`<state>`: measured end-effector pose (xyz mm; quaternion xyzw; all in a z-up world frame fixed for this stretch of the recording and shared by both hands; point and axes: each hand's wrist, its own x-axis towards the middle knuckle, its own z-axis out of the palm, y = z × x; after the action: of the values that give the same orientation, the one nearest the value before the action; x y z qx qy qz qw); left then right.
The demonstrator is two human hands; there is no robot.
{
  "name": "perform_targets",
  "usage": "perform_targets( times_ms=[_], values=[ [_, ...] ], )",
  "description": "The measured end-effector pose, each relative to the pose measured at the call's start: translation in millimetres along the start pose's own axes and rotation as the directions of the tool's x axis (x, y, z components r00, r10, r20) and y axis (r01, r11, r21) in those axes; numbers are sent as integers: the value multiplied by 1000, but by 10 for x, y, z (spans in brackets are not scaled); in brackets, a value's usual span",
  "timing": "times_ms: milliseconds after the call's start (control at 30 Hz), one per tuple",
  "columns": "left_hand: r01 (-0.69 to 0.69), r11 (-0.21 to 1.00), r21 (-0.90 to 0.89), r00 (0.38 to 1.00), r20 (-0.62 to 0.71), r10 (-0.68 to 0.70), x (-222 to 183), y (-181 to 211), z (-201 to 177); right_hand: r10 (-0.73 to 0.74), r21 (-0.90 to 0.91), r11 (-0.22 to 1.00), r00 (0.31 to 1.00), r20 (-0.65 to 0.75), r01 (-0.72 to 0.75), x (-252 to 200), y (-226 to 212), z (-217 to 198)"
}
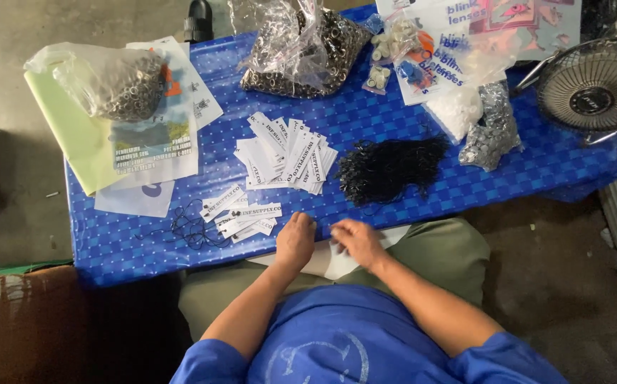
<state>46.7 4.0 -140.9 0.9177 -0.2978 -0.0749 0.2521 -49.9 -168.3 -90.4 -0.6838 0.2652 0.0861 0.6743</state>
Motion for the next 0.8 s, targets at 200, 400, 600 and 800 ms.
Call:
perform_targets(
  times_ms=[200, 400, 600, 800],
  values=[
    [-369, 912, 180, 913, -112, 391, -287, -67, -83, 242, 551, 794, 965, 101, -256, 56, -108, 256],
    [-219, 953, 210, 971, -46, 233, -508, -308, -479, 307, 618, 745, 952, 14, -249, 95, -10, 221],
    [-57, 981, 184, 998, 19, 54, -638, -532, -676, 299, 611, 773, 948, -108, -174, 86, -124, 116],
    [-17, 981, 195, 997, 78, 2, -699, -516, -670, 244, 585, 809, 940, -237, -63, 245, 160, 87]
  ],
)
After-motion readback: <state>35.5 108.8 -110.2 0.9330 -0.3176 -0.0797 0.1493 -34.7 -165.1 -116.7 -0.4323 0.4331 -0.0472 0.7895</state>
